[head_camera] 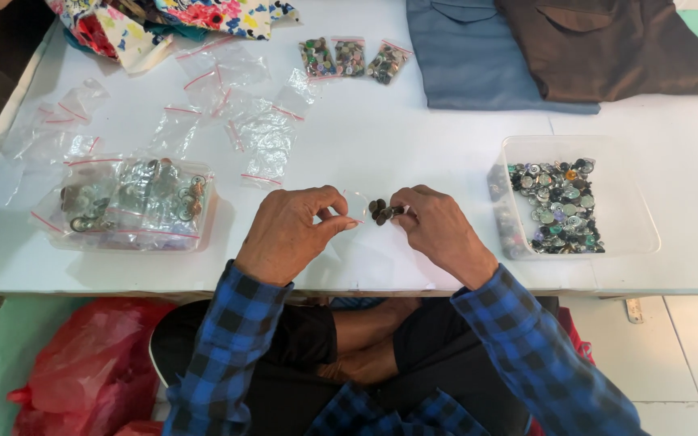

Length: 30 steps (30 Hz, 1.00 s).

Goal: Sorting and placing small decorative buttons into plastic bags

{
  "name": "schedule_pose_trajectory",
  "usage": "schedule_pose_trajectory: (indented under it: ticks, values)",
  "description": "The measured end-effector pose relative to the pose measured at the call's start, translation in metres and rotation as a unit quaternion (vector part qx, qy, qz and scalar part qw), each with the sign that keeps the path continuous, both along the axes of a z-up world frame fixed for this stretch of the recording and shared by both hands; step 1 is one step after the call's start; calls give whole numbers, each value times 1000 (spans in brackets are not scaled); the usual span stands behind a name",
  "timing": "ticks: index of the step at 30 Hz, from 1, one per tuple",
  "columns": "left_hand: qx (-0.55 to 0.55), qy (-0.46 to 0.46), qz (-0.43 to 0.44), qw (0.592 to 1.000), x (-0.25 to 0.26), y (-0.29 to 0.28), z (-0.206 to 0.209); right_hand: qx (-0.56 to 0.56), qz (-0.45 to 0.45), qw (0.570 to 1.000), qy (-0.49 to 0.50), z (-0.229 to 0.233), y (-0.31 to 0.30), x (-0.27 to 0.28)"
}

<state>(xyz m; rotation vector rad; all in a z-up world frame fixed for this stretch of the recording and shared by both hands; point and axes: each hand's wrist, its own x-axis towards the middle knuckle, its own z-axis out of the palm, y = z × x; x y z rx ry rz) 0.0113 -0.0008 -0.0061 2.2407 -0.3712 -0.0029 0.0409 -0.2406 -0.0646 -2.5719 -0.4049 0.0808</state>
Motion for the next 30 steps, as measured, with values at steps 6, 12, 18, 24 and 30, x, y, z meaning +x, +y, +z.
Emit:
schedule_pose_trajectory:
  ticks: [6,12,18,24,30]
  values:
    - [13,-4,-22,1000,9,-1,-2,44,-34,998,17,-5,-7,2]
    - [51,41,-18,998,18,-1,-8,117,-64,991,17,6,-6,-11]
    - [44,43,-13,998,18,-1,-12,161,-69,985,6,-3,-13,-13]
    - [44,60,-22,997,21,-4,-10,244,-94,965,4,12,-15,-14]
    - [71,53,-28,996,26,-10,-5,325,-9,945,-17,65,12,-24]
